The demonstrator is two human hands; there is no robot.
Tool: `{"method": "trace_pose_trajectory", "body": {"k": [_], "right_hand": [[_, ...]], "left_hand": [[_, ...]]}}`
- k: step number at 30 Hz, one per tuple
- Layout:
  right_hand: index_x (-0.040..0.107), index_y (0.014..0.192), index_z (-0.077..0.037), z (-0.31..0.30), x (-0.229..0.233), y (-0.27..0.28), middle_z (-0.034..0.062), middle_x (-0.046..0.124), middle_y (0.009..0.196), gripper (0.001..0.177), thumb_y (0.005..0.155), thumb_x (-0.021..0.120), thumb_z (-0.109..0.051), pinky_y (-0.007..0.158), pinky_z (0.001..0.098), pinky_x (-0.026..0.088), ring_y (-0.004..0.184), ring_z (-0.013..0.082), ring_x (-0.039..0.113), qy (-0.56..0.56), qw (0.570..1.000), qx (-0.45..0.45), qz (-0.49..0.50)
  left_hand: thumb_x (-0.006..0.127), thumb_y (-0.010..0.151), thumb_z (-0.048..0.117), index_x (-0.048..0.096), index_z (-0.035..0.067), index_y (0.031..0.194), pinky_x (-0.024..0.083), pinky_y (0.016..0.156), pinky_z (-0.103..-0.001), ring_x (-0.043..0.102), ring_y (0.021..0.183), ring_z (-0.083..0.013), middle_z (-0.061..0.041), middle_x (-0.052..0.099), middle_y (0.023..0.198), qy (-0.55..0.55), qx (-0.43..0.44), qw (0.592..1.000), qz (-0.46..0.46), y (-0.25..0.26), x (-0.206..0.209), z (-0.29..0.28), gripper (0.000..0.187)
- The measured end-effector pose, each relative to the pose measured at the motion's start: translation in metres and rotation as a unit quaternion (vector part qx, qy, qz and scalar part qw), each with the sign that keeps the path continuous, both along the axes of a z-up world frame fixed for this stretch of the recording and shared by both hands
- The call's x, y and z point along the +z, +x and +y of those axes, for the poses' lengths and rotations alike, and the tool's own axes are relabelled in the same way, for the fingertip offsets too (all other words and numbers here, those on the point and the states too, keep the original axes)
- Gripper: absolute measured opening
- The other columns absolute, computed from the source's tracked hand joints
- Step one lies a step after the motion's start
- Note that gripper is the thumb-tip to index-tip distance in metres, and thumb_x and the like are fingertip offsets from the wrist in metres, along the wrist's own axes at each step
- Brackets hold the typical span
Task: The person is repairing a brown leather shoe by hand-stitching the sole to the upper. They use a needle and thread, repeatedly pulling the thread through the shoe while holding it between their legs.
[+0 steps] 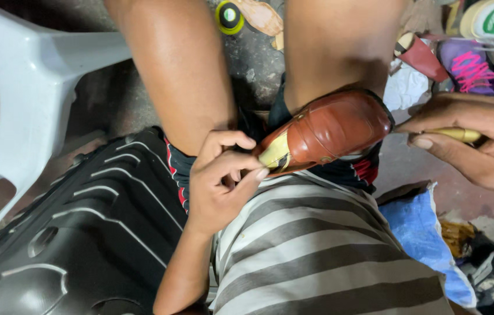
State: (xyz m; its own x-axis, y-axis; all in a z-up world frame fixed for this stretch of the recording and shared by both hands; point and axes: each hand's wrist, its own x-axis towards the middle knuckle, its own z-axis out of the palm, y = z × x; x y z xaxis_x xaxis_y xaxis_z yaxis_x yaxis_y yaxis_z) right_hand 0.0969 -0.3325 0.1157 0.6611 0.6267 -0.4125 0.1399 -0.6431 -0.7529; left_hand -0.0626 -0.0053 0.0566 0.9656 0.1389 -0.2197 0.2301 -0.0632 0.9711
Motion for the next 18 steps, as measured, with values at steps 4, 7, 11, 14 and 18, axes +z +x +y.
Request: {"method": "trace_pose_trajectory", "body": {"k": [4,7,11,14,18], "right_hand": [[0.072,0.107,-0.003,0.006,0.001,-0.001,0.0103,0.072,0.095,0.016,0.092,0.068,0.003,0.081,0.0271,0.057,0.086,0.0158,0.072,0.050,0.998,-0.011,-0.035],[0.075,0.104,-0.001,0.007,0.002,-0.001,0.0114,0.073,0.089,0.017,0.089,0.070,0.004,0.076,0.0290,0.057,0.081,0.0170,0.073,-0.002,1.000,-0.009,-0.025],[0.075,0.106,-0.004,0.010,0.004,0.000,0.0094,0.073,0.091,0.017,0.091,0.070,0.002,0.077,0.0294,0.058,0.084,0.0166,0.073,0.020,0.999,0.017,-0.043],[0.076,0.106,-0.004,0.015,0.009,0.001,0.0103,0.073,0.089,0.019,0.089,0.070,0.001,0.072,0.0297,0.057,0.080,0.0174,0.073,-0.005,0.998,0.035,-0.054],[0.076,0.106,-0.003,0.019,0.017,0.001,0.0109,0.072,0.089,0.018,0.089,0.070,0.001,0.068,0.0300,0.057,0.079,0.0185,0.072,0.000,0.996,0.041,-0.079]], "left_hand": [[0.069,0.099,0.011,0.066,0.006,0.102,0.050,0.078,-0.024,0.058,0.093,-0.0161,-0.013,0.063,0.114,-0.467,0.035,0.883,-0.043,-0.017,-0.021,-0.002,0.007],[0.064,0.103,0.008,0.069,0.001,0.106,0.045,0.059,-0.019,0.058,0.080,-0.0137,-0.014,0.068,0.099,-0.605,0.055,0.794,-0.003,-0.024,-0.039,-0.014,0.009],[0.062,0.102,0.007,0.070,0.000,0.108,0.049,0.056,-0.022,0.059,0.070,-0.0121,-0.009,0.067,0.086,-0.357,0.011,0.917,0.177,-0.022,-0.034,-0.028,0.013],[0.060,0.104,0.013,0.072,0.002,0.110,0.049,0.058,-0.023,0.057,0.064,-0.0089,-0.001,0.064,0.074,-0.118,-0.026,0.978,0.168,-0.010,-0.018,-0.044,0.017],[0.057,0.105,0.016,0.071,0.004,0.111,0.047,0.057,-0.024,0.054,0.059,-0.0059,0.001,0.060,0.068,-0.023,-0.039,0.986,0.160,0.004,-0.006,-0.054,0.019]]}}
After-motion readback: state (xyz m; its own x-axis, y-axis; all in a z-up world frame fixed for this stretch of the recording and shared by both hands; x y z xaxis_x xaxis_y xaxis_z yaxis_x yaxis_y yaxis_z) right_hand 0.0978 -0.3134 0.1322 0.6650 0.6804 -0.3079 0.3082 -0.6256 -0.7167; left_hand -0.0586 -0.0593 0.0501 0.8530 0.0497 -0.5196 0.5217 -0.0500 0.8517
